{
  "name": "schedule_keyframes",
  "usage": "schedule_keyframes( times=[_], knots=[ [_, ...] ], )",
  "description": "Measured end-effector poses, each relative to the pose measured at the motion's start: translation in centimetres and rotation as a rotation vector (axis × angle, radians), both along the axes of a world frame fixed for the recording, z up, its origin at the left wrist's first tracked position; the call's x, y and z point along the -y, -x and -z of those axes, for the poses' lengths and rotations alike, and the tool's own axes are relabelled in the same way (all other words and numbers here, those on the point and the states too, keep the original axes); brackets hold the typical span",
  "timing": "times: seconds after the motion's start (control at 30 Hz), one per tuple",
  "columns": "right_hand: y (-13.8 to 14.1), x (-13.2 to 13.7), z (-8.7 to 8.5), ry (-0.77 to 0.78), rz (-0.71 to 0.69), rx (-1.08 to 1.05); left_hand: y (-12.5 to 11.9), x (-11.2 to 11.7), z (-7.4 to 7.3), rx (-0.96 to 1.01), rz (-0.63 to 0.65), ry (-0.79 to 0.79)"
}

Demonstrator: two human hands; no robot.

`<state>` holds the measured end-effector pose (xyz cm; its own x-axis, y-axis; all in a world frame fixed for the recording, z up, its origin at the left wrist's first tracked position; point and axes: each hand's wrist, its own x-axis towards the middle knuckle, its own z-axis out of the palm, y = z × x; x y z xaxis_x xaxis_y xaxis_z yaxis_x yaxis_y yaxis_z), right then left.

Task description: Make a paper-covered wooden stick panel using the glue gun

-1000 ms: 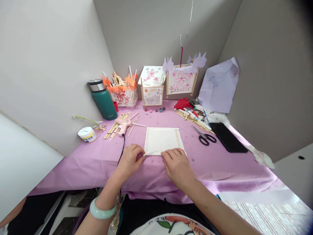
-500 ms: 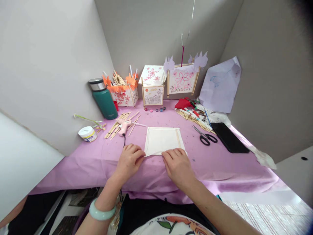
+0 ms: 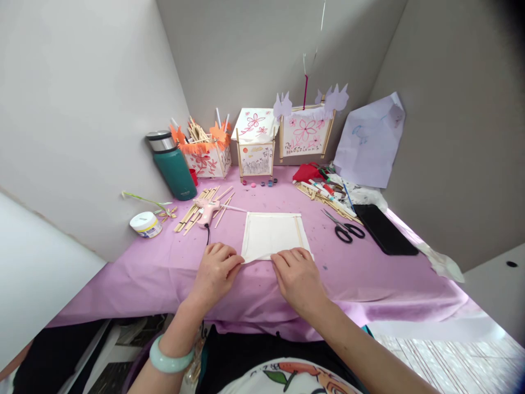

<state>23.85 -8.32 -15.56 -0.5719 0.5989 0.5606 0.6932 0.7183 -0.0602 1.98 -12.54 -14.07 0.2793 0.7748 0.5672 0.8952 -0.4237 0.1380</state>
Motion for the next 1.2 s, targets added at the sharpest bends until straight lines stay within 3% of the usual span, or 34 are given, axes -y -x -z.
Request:
schedule_keyframes(
  times=[0.37, 0.83, 0.9, 1.0, 1.1, 1.2],
  knots=[
    [0.0, 0.0, 0.0, -0.004, 0.007, 0.006, -0.2, -0.9, 0.0, 0.174, 0.020, 0.171],
    [0.2, -0.3, -0.1, 0.015, 0.015, 0.019, -0.8, -3.7, -0.9, 0.266, -0.314, 0.460],
    [0.3, -0.4, -0.1, 0.024, 0.024, 0.022, -1.0, -3.6, -1.2, 0.239, -0.334, 0.436],
    [0.4, -0.5, -0.1, 0.024, 0.037, 0.022, -2.1, -2.8, -1.4, 0.187, -0.315, 0.198],
    [0.6, -0.4, 0.0, 0.015, 0.047, 0.021, -4.1, -1.5, -1.0, 0.179, -0.171, -0.008],
    [0.8, -0.2, 0.5, 0.010, 0.073, 0.005, -5.8, -0.6, 0.3, 0.169, 0.001, 0.055]
  ],
)
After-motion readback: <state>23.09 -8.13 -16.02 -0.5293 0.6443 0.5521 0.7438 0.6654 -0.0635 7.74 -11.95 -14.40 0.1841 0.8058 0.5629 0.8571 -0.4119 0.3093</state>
